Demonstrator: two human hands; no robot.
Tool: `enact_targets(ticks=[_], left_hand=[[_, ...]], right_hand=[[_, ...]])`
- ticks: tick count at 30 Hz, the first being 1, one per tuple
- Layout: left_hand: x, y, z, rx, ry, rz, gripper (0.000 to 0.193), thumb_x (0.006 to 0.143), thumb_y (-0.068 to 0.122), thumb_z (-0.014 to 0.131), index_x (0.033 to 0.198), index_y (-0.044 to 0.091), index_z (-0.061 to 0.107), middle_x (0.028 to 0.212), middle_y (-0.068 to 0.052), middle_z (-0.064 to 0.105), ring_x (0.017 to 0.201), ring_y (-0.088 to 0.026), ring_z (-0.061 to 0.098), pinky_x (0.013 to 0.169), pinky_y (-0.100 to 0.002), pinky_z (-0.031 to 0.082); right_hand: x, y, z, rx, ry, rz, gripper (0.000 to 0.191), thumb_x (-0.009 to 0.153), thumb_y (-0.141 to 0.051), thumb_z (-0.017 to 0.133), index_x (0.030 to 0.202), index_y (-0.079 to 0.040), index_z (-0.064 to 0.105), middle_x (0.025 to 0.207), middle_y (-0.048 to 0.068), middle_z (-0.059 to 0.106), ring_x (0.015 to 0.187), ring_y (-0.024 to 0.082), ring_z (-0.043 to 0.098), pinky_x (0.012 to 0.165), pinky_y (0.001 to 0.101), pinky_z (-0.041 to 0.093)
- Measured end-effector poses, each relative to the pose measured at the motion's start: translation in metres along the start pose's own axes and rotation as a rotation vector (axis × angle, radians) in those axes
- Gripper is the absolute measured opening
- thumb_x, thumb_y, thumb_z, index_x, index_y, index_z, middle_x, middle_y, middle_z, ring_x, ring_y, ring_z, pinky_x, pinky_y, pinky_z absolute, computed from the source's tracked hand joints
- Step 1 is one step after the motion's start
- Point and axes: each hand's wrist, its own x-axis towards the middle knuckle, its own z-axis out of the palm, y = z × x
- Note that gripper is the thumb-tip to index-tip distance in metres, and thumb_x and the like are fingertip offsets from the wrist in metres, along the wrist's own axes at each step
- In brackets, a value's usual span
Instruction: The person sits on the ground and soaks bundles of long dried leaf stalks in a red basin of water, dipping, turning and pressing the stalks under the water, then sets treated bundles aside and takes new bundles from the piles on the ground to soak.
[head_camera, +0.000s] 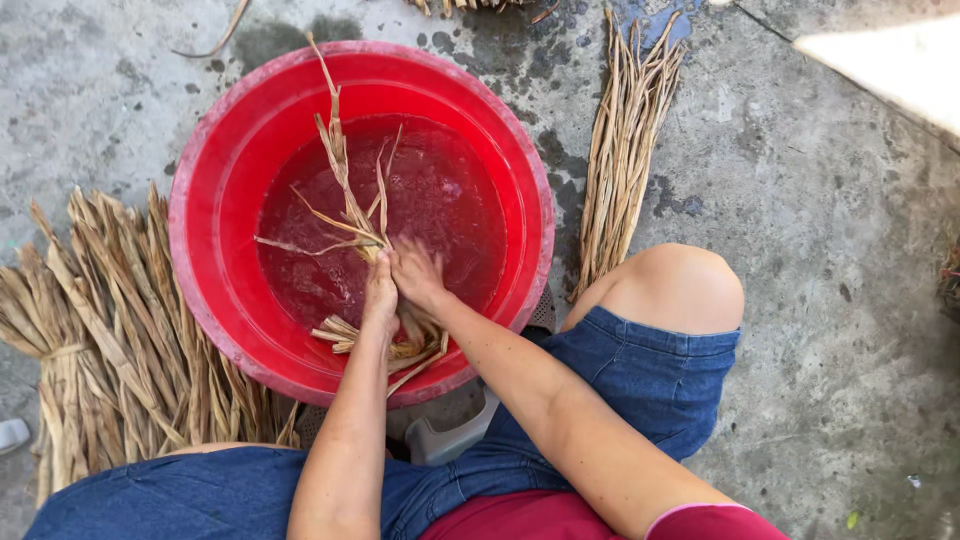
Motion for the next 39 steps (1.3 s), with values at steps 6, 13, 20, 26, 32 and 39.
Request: enact_targets(ticks=[6, 13, 20, 26, 32, 39], left_hand=[[-0.003, -0.009, -0.005, 0.041, -0.001, -0.100, 0.050, 0.112, 0.046, 0.043, 0.083, 0.006, 0.053, 0.059, 0.001, 0.046, 0.044, -0.013, 0.039, 0.040, -0.032, 0.025], [-0.046, 0.001, 0.024, 0.610, -0.093, 0.109, 0.051, 0.107, 0.044, 0.038, 0.091, 0.003, 0.063, 0.068, -0.004, 0.062, 0.055, -0.014, 0.060, 0.051, -0.032, 0.047], [-0.098, 0.065, 0.013, 0.381, -0.222, 0.073, 0.044, 0.105, 0.045, 0.045, 0.100, 0.008, 0.067, 0.070, 0.002, 0.057, 0.055, -0.008, 0.048, 0.047, -0.026, 0.040], [-0.115, 0.154, -0.005, 0.303, -0.233, 0.010, 0.030, 0.100, 0.041, 0.056, 0.103, 0.012, 0.064, 0.060, 0.004, 0.047, 0.045, -0.006, 0.038, 0.038, -0.024, 0.028], [-0.095, 0.163, -0.007, 0.251, -0.329, 0.038, 0.028, 0.100, 0.038, 0.058, 0.110, 0.014, 0.069, 0.062, 0.007, 0.044, 0.048, -0.004, 0.037, 0.041, -0.023, 0.028], [-0.113, 0.126, 0.008, 0.538, -0.394, 0.270, 0.048, 0.107, 0.048, 0.050, 0.094, 0.005, 0.066, 0.073, 0.001, 0.056, 0.060, -0.007, 0.049, 0.053, -0.026, 0.042]], right_hand=[[0.002, -0.016, -0.018, 0.819, -0.352, 0.296, 0.027, 0.104, -0.026, 0.058, 0.109, -0.002, 0.069, 0.095, 0.017, 0.074, 0.090, 0.025, 0.069, 0.088, 0.0421, 0.053], [0.020, -0.028, -0.057, 0.973, -0.111, 0.595, 0.017, 0.102, -0.019, 0.061, 0.098, -0.003, 0.065, 0.065, 0.005, 0.062, 0.047, 0.015, 0.054, 0.052, 0.0378, 0.056], [0.060, -0.041, -0.101, 1.149, 0.008, 0.412, 0.035, 0.108, -0.027, 0.046, 0.102, -0.001, 0.068, 0.061, 0.002, 0.053, 0.040, 0.013, 0.045, 0.043, 0.0369, 0.052], [0.056, -0.115, -0.150, 1.379, -0.185, 0.186, 0.060, 0.095, -0.059, 0.038, 0.110, -0.005, 0.058, 0.082, 0.009, 0.070, 0.066, 0.020, 0.069, 0.064, 0.0400, 0.061], [0.015, -0.129, -0.120, 1.167, -0.412, 0.018, 0.029, 0.094, -0.016, 0.064, 0.120, -0.008, 0.053, 0.092, 0.011, 0.073, 0.079, 0.025, 0.074, 0.077, 0.0431, 0.064], [0.052, -0.076, -0.118, 0.976, 0.061, 0.240, 0.019, 0.103, -0.023, 0.058, 0.104, -0.004, 0.060, 0.068, 0.005, 0.058, 0.047, 0.017, 0.054, 0.042, 0.0355, 0.053]])
